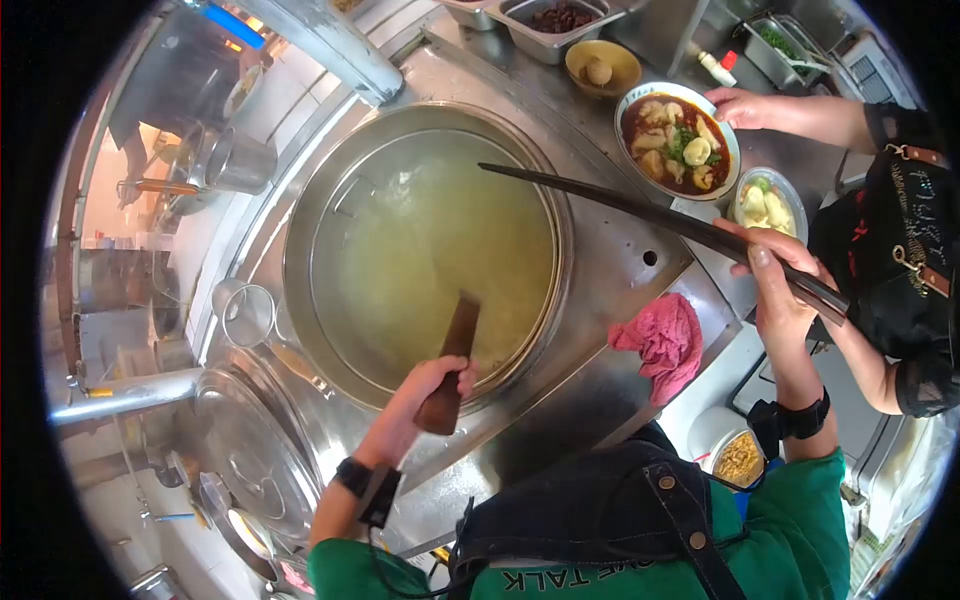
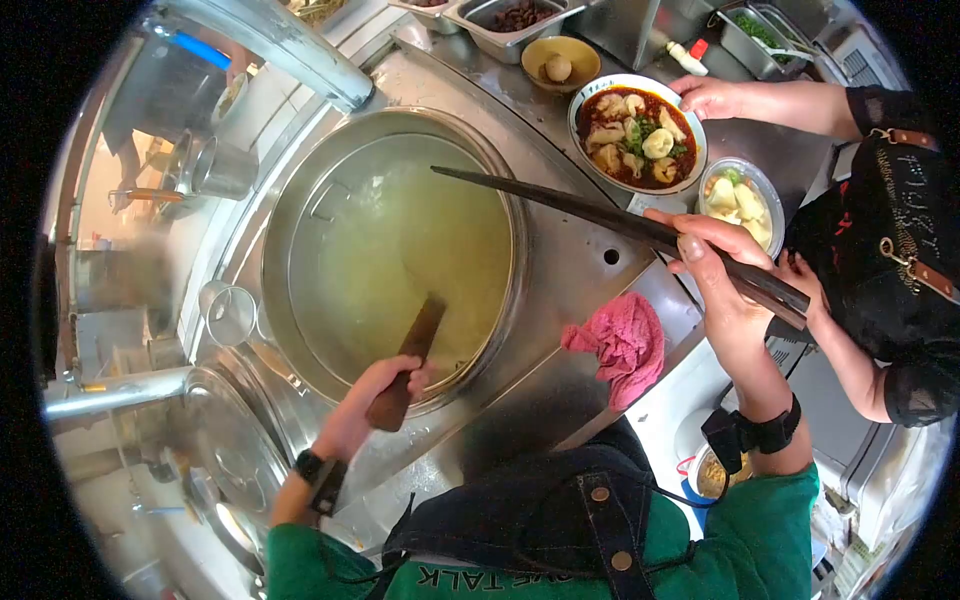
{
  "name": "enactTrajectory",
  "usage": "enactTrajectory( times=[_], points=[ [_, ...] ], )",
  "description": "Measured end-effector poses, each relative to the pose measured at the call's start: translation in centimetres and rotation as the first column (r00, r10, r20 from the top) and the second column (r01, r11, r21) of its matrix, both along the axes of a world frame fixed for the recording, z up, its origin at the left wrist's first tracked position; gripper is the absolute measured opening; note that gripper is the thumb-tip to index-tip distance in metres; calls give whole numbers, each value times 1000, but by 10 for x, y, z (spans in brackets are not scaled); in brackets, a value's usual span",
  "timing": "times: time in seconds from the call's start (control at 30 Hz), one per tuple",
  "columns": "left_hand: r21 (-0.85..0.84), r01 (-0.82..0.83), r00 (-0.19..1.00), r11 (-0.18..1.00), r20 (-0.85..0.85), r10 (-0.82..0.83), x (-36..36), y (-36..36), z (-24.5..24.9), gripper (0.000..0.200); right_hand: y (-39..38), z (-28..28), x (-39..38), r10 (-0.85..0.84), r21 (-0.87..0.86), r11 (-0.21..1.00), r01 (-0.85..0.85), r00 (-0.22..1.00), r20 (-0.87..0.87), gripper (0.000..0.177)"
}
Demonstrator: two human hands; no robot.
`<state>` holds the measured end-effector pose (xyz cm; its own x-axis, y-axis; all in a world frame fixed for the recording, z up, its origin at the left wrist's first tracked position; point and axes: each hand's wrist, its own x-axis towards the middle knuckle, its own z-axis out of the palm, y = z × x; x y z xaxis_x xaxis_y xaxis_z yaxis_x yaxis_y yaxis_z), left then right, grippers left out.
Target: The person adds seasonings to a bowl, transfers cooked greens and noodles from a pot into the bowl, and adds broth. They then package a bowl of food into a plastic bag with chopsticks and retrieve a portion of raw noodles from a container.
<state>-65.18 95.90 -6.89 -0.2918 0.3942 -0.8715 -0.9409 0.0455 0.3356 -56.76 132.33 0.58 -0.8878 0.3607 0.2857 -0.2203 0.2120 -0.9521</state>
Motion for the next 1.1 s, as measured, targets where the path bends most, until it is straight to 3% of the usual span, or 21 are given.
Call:
enactTrajectory(
  times=[0.07,0.13,0.37,0.43,0.5,0.7,0.77,0.83,0.93,0.97,1.03,1.1],
  points=[
    [41,-71,997,997,33,70,-4,1,-24,22,-1,12,1,-6,24,1000,6,1000,0,17],
    [-33,-121,989,992,-92,117,-2,-6,-34,19,-1,20,6,-12,37,999,13,999,-39,17],
    [-30,-210,952,977,-234,197,42,-72,1,27,-14,29,2,-12,-2,1000,12,985,-171,17],
    [-36,-219,943,975,-265,203,62,-87,5,28,-25,33,1,-5,-17,1000,2,985,-171,17],
    [-152,-227,928,962,-334,166,85,-94,22,28,-33,33,2,2,-21,1000,-5,990,-139,16],
    [-261,-326,926,908,-280,252,172,-105,39,32,-61,30,19,24,26,999,-23,999,-32,15],
    [-116,-476,856,872,-288,429,192,-101,33,33,-69,13,23,22,45,999,-24,999,39,14],
    [-31,-433,867,901,-286,407,195,-95,41,33,-81,9,32,18,70,997,-20,999,28,14],
    [56,-402,871,914,-285,400,207,-105,54,35,-85,19,50,-3,-75,997,4,1000,15,16],
    [60,-400,872,915,-282,400,214,-111,53,35,-84,15,55,-21,-127,992,13,998,-62,17],
    [52,-409,871,911,-278,406,230,-117,47,37,-88,10,69,-104,-99,990,98,993,-51,18],
    [32,-326,924,945,-200,325,250,-125,16,38,-97,-3,83,-239,170,957,235,971,5,19]
  ],
)
